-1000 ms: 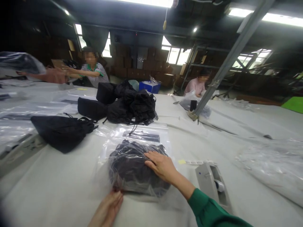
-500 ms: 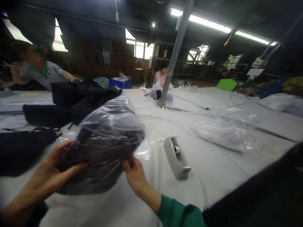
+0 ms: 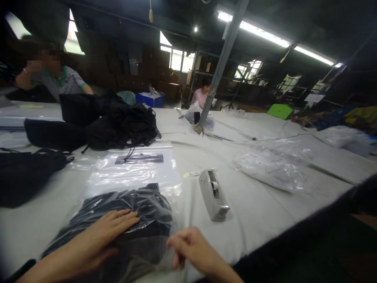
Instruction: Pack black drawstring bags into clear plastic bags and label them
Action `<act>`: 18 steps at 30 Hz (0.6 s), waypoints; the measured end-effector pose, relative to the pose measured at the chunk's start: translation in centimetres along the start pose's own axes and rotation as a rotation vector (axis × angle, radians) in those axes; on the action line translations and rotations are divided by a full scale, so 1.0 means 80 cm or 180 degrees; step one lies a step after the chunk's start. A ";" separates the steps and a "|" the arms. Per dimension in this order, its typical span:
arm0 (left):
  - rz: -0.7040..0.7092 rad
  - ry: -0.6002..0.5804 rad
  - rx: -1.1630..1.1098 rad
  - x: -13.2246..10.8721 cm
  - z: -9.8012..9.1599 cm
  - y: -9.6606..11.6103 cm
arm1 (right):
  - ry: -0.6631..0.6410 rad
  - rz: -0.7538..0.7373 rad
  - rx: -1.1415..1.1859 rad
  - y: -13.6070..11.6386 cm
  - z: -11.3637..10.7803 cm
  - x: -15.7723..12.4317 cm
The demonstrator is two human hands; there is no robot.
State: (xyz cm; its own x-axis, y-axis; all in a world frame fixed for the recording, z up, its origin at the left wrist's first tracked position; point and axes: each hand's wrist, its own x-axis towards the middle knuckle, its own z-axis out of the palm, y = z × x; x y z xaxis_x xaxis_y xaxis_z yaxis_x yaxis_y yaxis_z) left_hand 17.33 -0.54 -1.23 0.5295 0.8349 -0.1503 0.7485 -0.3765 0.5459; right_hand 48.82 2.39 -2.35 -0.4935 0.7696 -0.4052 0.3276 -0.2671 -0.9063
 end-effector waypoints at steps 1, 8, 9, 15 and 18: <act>0.0034 -0.0029 -0.0033 -0.005 -0.006 0.000 | 0.0290 -0.0269 -0.0430 -0.014 -0.030 0.014; -0.0485 0.0552 0.0136 -0.046 -0.032 -0.069 | 0.1342 -0.0254 -0.3524 -0.059 -0.205 0.197; -0.0623 0.0500 0.0130 -0.055 -0.030 -0.079 | 0.1251 -0.0168 -0.3631 -0.054 -0.217 0.222; -0.0873 0.0220 -0.0136 -0.110 -0.006 -0.090 | 0.0637 0.0403 -0.4311 -0.012 -0.242 0.308; -0.0855 0.0469 -0.0185 -0.121 0.008 -0.094 | 0.0445 0.0665 -0.4528 0.001 -0.246 0.319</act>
State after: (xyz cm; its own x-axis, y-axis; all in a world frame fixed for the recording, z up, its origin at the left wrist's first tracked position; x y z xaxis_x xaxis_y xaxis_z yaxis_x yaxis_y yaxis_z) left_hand 6.80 -6.05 -4.41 0.2493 0.9522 -0.1767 0.8275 -0.1146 0.5497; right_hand 52.14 33.43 -10.37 -0.2832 0.8611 -0.4223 0.9331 0.3492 0.0864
